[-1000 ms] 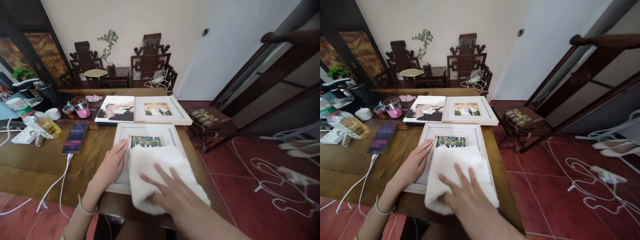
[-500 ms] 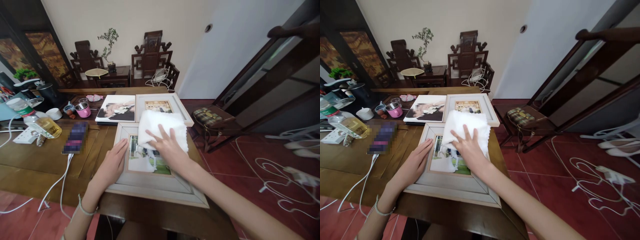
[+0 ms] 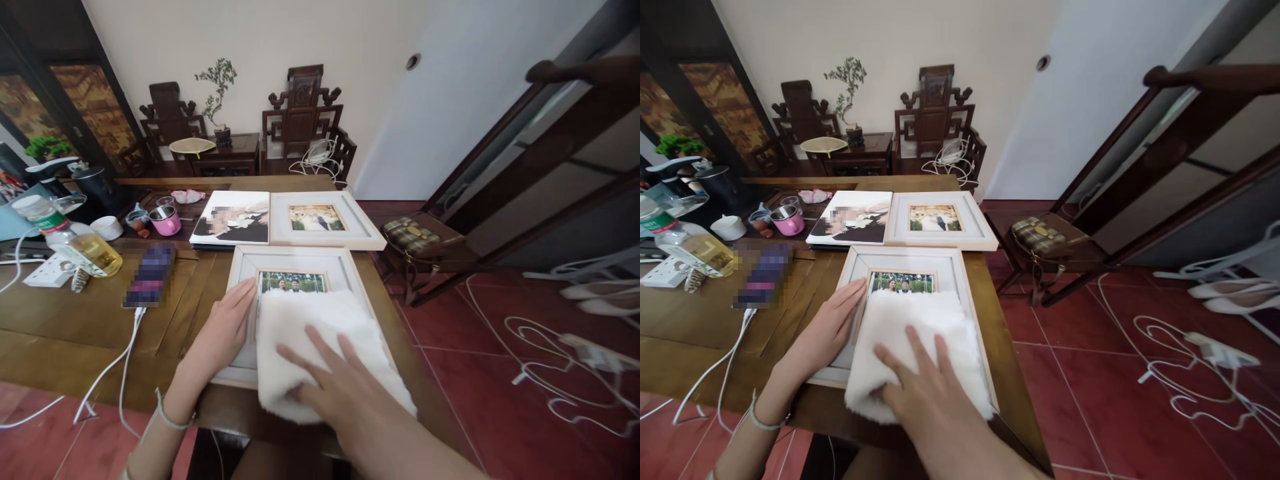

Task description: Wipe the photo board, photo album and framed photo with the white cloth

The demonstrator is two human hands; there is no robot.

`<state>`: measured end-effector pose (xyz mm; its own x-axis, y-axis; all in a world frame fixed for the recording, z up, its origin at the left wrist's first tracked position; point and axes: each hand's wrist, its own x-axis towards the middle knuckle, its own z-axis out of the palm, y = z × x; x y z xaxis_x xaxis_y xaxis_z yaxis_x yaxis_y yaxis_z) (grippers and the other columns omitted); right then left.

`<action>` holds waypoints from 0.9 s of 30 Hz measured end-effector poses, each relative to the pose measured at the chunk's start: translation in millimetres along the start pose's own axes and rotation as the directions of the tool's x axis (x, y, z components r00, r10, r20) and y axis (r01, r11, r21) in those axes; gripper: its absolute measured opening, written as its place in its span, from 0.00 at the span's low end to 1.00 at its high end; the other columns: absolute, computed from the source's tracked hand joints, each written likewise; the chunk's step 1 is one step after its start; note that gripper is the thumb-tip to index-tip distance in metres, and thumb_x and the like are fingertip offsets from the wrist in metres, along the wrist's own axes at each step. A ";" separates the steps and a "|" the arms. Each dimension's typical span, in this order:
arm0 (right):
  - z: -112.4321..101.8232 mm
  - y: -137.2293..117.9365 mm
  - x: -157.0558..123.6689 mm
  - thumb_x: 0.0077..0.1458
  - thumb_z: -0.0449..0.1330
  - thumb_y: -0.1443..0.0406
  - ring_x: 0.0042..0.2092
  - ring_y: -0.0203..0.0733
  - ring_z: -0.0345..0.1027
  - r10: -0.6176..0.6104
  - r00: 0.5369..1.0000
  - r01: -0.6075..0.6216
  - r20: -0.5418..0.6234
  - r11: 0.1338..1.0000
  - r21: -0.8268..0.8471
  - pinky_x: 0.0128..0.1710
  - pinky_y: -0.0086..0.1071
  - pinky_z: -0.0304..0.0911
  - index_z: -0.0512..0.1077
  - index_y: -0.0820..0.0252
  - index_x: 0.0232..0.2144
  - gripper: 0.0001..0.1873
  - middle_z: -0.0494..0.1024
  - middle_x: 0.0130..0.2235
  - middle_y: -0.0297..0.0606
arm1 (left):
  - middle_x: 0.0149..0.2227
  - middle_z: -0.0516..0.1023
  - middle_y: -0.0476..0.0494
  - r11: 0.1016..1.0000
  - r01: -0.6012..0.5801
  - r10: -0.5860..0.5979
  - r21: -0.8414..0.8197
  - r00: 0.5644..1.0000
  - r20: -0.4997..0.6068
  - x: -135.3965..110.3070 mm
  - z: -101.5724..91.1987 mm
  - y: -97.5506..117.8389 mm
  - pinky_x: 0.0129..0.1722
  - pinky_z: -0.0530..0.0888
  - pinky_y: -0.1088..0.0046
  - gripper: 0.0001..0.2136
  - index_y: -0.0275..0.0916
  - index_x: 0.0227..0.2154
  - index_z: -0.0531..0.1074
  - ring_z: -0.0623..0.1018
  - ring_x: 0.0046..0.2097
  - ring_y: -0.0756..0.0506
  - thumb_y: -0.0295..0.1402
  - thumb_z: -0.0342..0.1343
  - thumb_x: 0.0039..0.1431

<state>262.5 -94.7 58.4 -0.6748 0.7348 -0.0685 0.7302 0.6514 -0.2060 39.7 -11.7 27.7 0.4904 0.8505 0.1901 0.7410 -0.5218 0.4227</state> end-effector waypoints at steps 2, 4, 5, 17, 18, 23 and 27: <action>3.7 13.5 17.9 0.49 0.49 0.80 0.64 0.64 0.41 0.036 0.996 -0.038 -0.085 0.999 -0.023 0.55 0.69 0.47 0.73 0.51 0.45 0.28 0.57 0.63 0.33 | 0.64 0.56 0.37 1.000 0.002 -0.002 0.000 1.000 0.012 0.0 -0.9 0.4 0.61 0.59 0.53 0.25 0.37 0.62 0.53 0.57 0.64 0.42 0.22 0.39 0.61; 2.3 32.8 35.3 0.47 0.47 0.82 0.65 0.63 0.38 0.049 0.982 -0.066 -0.181 0.994 -0.090 0.57 0.68 0.43 0.72 0.55 0.47 0.30 0.56 0.64 0.35 | 0.64 0.56 0.37 1.000 -0.001 0.001 0.000 1.000 0.019 -0.5 -1.2 -0.2 0.62 0.58 0.52 0.25 0.37 0.62 0.53 0.56 0.65 0.42 0.21 0.39 0.61; 0.3 43.0 43.6 0.47 0.47 0.83 0.65 0.64 0.38 0.056 0.974 -0.088 -0.220 0.987 -0.135 0.57 0.68 0.42 0.72 0.56 0.46 0.30 0.56 0.64 0.36 | 0.64 0.55 0.38 1.000 0.000 0.000 -0.001 1.000 0.021 -1.0 -1.0 -0.8 0.62 0.58 0.52 0.26 0.38 0.62 0.53 0.56 0.65 0.42 0.21 0.39 0.61; -8.0 17.0 33.9 0.50 0.54 0.77 0.61 0.70 0.47 0.089 0.994 -0.097 -0.059 0.984 -0.151 0.52 0.71 0.51 0.75 0.53 0.43 0.22 0.59 0.62 0.35 | 0.65 0.54 0.38 1.000 0.021 -0.021 0.003 0.999 0.030 -1.8 -0.8 0.5 0.61 0.58 0.53 0.27 0.39 0.62 0.51 0.55 0.65 0.43 0.21 0.39 0.60; -4.6 9.1 22.4 0.51 0.56 0.75 0.60 0.72 0.49 0.063 0.998 -0.067 -0.031 0.989 -0.131 0.50 0.72 0.53 0.75 0.52 0.42 0.19 0.60 0.62 0.34 | 0.65 0.54 0.38 1.000 0.027 -0.027 0.009 0.999 0.035 -1.7 -1.0 1.0 0.61 0.58 0.53 0.27 0.39 0.62 0.51 0.55 0.65 0.43 0.21 0.39 0.59; 6.4 -10.9 -16.4 0.51 0.57 0.68 0.60 0.71 0.51 -0.189 0.981 0.191 0.044 0.981 -0.036 0.48 0.67 0.60 0.75 0.46 0.39 0.14 0.56 0.63 0.28 | 0.65 0.54 0.39 0.999 0.036 -0.037 0.015 0.998 0.053 -1.6 -2.5 2.9 0.61 0.57 0.52 0.27 0.40 0.62 0.51 0.55 0.65 0.43 0.20 0.38 0.59; 0.3 -3.4 2.7 0.50 0.55 0.74 0.61 0.69 0.49 -0.013 0.999 0.010 -0.035 0.996 -0.084 0.50 0.67 0.57 0.75 0.49 0.41 0.19 0.59 0.62 0.32 | 0.65 0.53 0.39 0.997 0.077 -0.077 0.003 0.994 0.083 -2.0 -3.2 3.1 0.61 0.58 0.49 0.26 0.40 0.62 0.52 0.54 0.66 0.42 0.21 0.37 0.60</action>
<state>258.1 -94.9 58.6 -0.6800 0.7326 -0.0316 0.7299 0.6721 -0.1243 39.6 -14.8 31.5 0.4685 0.8796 0.0826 0.7777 -0.4550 0.4338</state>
